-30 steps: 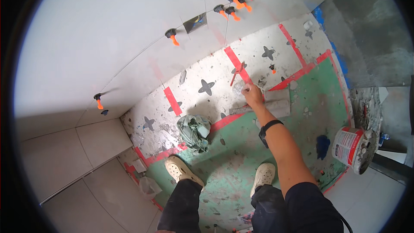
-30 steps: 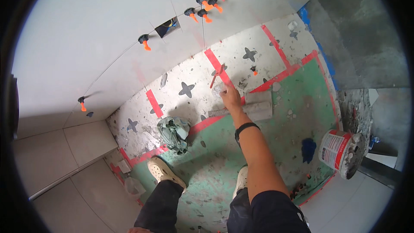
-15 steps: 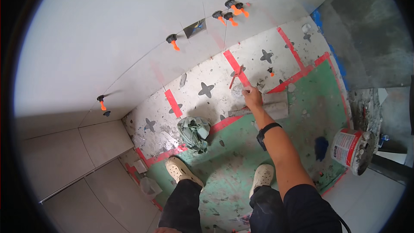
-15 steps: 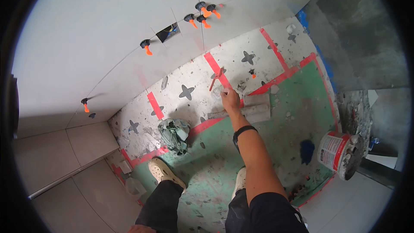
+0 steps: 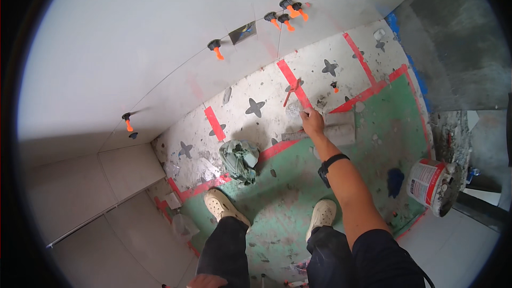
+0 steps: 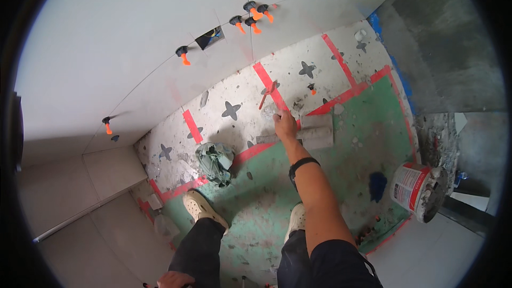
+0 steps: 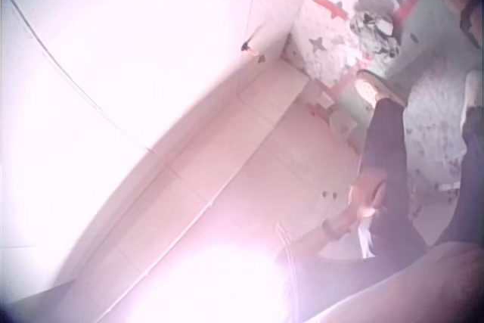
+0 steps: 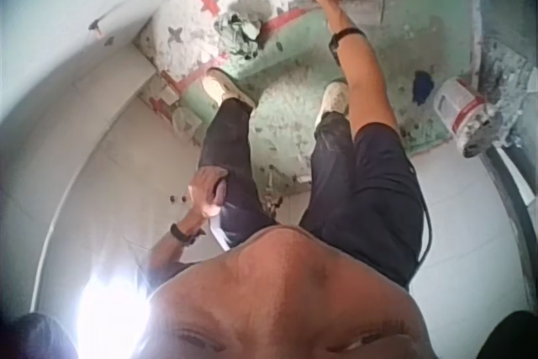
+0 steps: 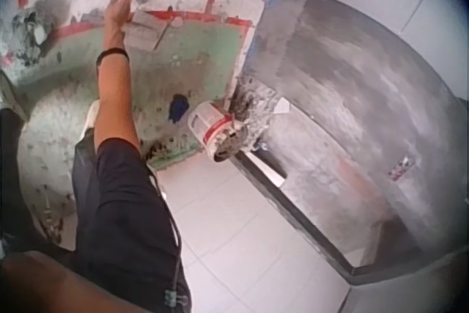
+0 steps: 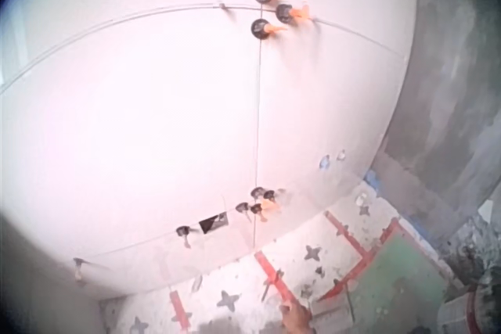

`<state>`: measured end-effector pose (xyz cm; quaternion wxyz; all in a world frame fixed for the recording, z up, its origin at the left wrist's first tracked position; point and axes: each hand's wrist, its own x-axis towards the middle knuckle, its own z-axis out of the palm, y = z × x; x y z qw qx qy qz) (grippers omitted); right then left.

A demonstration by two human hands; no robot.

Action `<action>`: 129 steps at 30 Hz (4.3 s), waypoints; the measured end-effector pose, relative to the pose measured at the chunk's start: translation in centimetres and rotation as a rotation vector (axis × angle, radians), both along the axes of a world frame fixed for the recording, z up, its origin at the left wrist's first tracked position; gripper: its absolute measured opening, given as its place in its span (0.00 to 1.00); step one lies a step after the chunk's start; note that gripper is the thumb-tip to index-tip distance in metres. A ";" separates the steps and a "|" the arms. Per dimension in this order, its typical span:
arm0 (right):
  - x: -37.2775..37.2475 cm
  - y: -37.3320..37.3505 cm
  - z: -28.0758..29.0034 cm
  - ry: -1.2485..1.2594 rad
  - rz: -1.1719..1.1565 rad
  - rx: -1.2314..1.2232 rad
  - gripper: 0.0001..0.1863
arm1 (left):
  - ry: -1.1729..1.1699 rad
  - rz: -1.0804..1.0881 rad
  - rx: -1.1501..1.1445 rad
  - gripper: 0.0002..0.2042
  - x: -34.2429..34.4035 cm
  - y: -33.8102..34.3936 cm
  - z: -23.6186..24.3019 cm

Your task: Installing large format wall tiles onto a prepared surface with adhesive mortar and spacers.

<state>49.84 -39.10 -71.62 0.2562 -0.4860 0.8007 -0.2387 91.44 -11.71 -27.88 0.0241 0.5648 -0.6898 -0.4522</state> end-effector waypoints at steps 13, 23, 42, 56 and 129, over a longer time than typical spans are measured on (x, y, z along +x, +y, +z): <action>14.3 22.6 63.0 -0.784 0.615 0.062 0.17 | 0.400 0.296 0.045 0.14 -8.3 -3.3 18.3; 25.9 20.3 88.1 -0.607 0.740 -0.219 0.15 | 0.474 0.254 -0.283 0.19 3.1 -6.8 39.5; 38.6 11.1 90.1 -0.431 0.626 -0.819 0.05 | -0.588 0.650 -2.019 0.32 32.4 -38.4 75.9; 55.1 -3.9 90.6 -0.479 0.723 -1.159 0.07 | -0.748 0.608 -2.181 0.29 31.9 -37.8 76.1; 23.1 7.9 79.0 -0.242 0.578 -0.195 0.16 | -0.367 0.884 -1.204 0.40 31.2 -32.8 46.3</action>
